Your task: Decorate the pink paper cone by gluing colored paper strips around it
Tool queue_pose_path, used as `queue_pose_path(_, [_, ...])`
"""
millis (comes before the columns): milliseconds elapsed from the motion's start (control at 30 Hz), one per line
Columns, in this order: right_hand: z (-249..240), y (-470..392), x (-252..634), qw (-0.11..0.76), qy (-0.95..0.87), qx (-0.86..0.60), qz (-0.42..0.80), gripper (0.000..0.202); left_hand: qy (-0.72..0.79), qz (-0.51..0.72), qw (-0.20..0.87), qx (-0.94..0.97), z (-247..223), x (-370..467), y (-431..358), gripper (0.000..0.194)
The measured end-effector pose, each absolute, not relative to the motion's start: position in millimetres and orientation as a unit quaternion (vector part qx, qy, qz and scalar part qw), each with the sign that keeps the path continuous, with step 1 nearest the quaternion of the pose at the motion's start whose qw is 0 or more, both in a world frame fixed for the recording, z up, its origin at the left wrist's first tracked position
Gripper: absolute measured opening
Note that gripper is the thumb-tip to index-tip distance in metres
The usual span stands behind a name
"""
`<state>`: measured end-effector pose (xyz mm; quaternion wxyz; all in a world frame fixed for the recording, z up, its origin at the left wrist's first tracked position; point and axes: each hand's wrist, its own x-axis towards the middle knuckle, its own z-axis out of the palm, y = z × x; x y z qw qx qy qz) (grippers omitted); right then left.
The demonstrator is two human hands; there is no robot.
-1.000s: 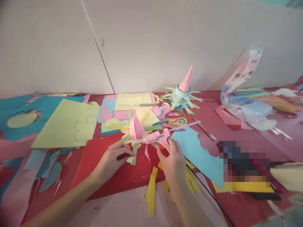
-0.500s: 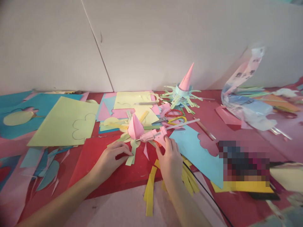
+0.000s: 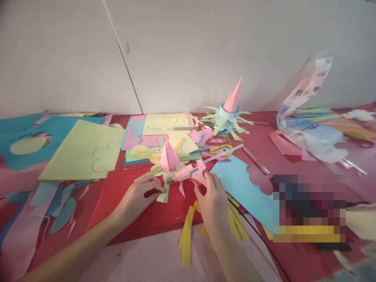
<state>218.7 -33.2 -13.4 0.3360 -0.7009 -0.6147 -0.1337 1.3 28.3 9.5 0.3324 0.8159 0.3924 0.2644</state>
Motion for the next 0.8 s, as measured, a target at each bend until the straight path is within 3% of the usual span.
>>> queue_pose_path(500, [-10.7, -36.5, 222.2, 0.353, -0.626, -0.686, -0.112, 0.024, 0.419, 0.250, 0.313, 0.815, 11.8, 2.3, 27.8, 0.013])
queue_pose_path(800, [-5.1, -37.5, 235.5, 0.388, -0.542, -0.734, -0.127, 0.028, 0.485, 0.215, 0.289, 0.797, 17.2, 5.2, 24.6, 0.027])
